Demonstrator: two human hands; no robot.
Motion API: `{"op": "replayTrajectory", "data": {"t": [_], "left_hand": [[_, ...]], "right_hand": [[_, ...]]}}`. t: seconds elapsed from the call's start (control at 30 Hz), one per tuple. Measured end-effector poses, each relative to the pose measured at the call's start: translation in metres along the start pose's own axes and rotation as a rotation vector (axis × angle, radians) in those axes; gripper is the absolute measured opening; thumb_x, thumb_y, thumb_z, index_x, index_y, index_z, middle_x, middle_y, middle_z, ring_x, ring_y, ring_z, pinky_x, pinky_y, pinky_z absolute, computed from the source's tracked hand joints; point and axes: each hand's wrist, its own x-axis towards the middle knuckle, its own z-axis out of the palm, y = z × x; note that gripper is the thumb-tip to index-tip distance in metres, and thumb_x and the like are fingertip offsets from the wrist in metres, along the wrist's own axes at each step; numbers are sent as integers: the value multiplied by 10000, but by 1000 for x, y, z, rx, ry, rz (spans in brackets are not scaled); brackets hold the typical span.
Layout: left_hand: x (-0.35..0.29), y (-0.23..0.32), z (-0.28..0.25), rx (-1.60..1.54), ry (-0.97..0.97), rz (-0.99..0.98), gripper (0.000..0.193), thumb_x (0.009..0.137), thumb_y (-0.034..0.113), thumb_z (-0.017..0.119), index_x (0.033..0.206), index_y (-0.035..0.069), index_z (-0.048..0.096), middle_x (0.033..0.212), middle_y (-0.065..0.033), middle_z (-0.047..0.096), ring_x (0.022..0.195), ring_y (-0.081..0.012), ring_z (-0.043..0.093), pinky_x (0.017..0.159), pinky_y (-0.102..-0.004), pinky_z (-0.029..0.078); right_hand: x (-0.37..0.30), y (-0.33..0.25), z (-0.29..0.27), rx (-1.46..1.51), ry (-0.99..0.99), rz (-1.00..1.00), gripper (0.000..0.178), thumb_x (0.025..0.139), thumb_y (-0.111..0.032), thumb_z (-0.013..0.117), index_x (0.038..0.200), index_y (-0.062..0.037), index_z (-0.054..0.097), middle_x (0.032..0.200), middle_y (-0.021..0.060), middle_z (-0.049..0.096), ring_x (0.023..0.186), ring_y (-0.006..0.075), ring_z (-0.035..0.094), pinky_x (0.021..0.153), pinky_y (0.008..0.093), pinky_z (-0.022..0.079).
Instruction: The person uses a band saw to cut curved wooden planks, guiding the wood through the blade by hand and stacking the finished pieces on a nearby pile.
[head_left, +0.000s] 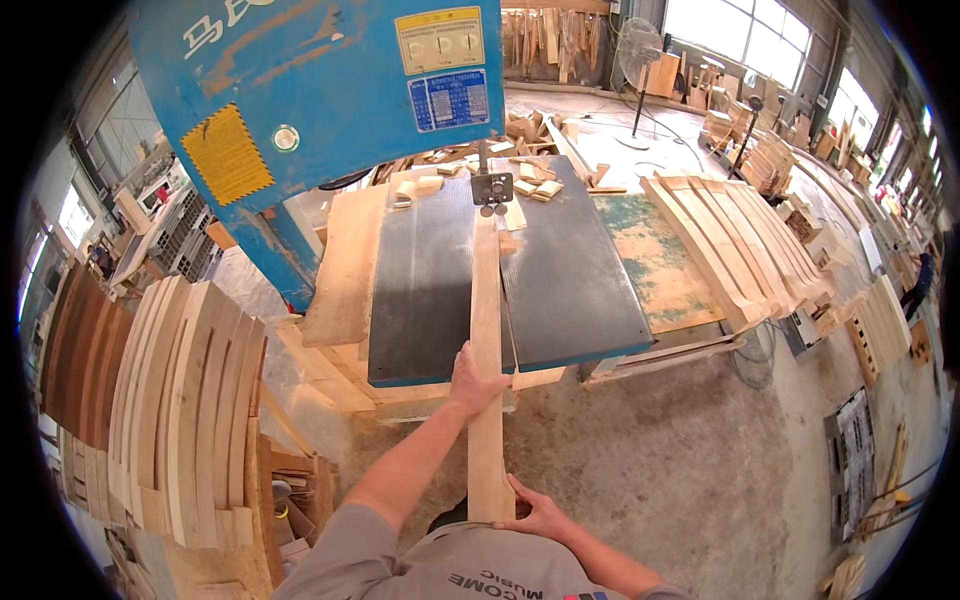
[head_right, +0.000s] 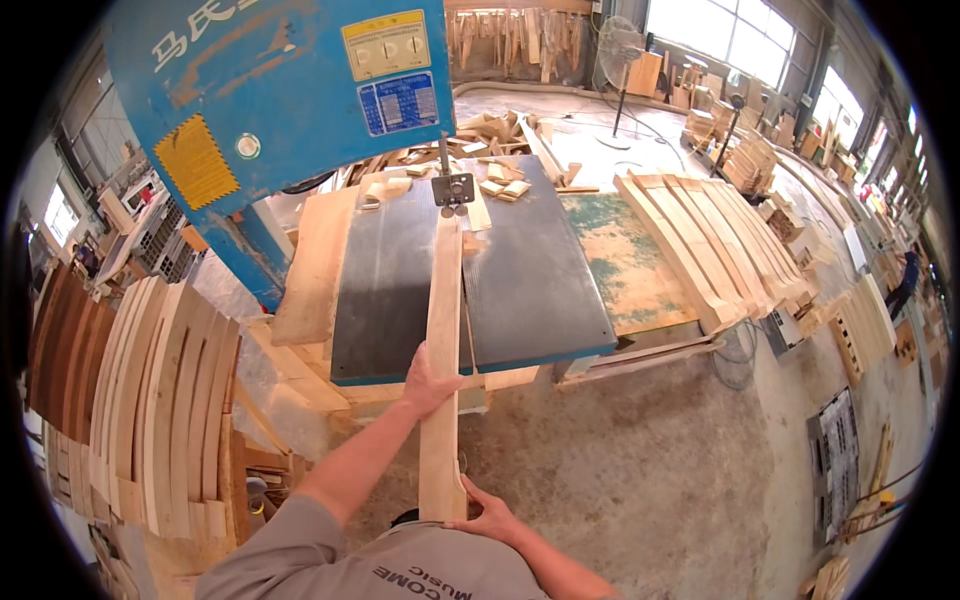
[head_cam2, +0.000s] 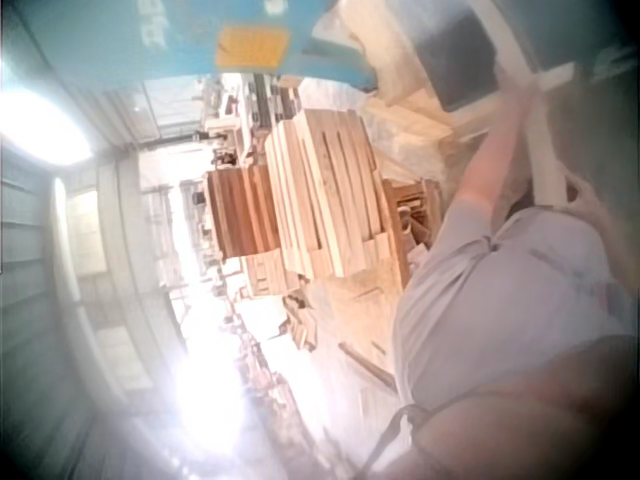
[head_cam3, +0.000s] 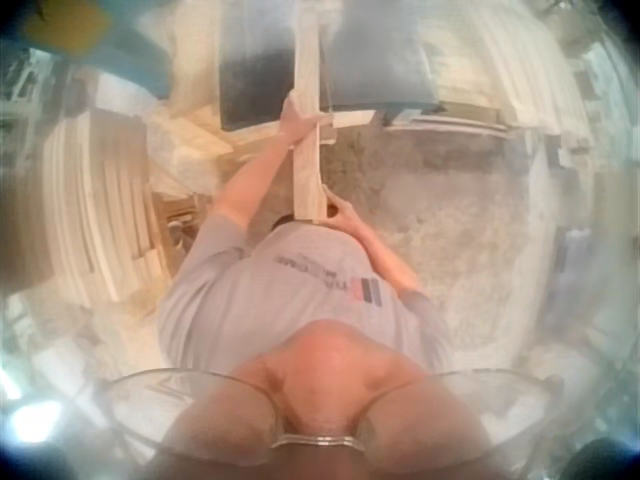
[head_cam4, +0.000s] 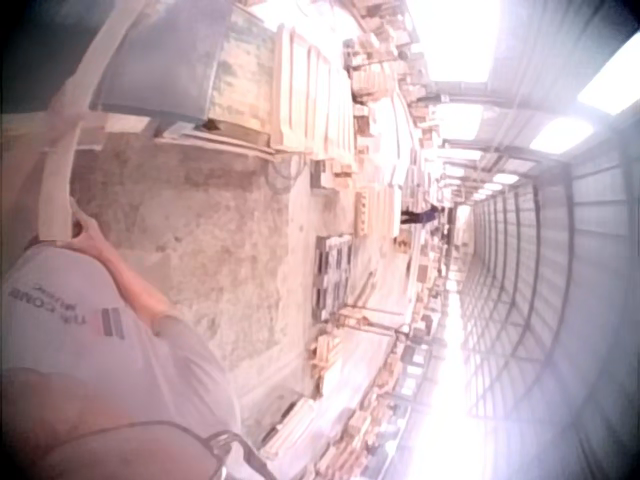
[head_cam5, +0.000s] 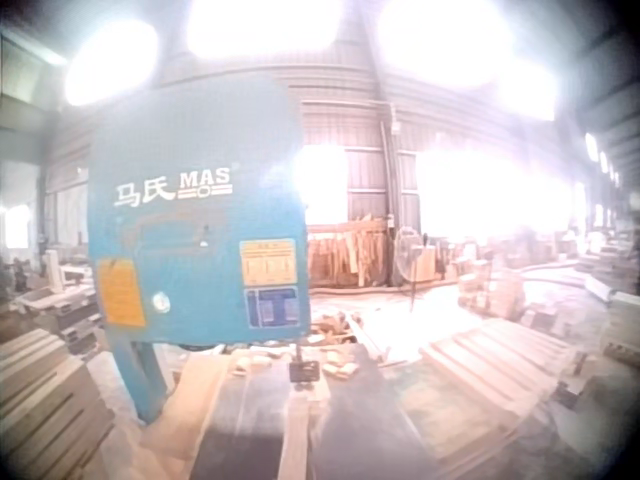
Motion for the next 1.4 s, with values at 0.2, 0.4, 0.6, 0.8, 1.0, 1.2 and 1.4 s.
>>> {"op": "replayTrajectory", "data": {"t": [0.2,0.4,0.6,0.8,1.0,1.2,1.4], "left_hand": [[12,0,6,-20,52,54,1020,689,318,759,1445,-85,206,1371,-257,391,1321,-380,360,1122,-426,315],[16,10,17,-22,40,23,1014,699,304,748,1441,-91,181,1352,-264,390,1307,-400,352,1125,-451,299],[18,9,39,42,165,54,922,695,265,734,1411,-62,254,1313,-231,441,1272,-367,411,1092,-437,346],[32,12,33,-9,75,24,1040,707,327,747,1445,-102,154,1369,-278,366,1332,-414,318,1135,-460,279],[43,8,28,0,112,69,1008,700,300,744,1431,-103,178,1345,-275,386,1312,-416,335,1123,-460,295],[59,15,15,-10,78,48,995,704,289,750,1427,-100,188,1325,-270,400,1297,-407,349,1121,-459,300],[80,7,14,-16,59,52,1018,712,302,757,1437,-104,169,1377,-285,372,1320,-413,330,1137,-454,286]], "right_hand": [[12,10,-10,22,43,-21,1032,747,-102,853,1554,-79,209,1248,92,614,1085,130,591,976,313,471],[2,5,-26,87,78,3,989,745,-68,842,1542,-73,258,1274,90,599,1112,141,580,996,314,456],[-8,-5,-44,128,105,28,963,757,-101,840,1542,-119,282,1225,99,628,1079,141,606,969,316,482],[5,-4,-53,131,96,36,953,752,-92,839,1536,-116,298,1224,102,630,1064,145,609,964,315,479],[19,-15,-52,141,86,29,963,740,-87,846,1535,-114,302,1186,106,647,1035,140,614,938,306,489],[36,-18,-50,154,81,8,972,741,-94,849,1534,-83,287,1169,107,651,1018,136,617,932,304,492],[53,-23,-54,188,68,-44,987,735,-105,857,1531,-52,275,1161,100,648,1011,132,615,928,303,493]]}}
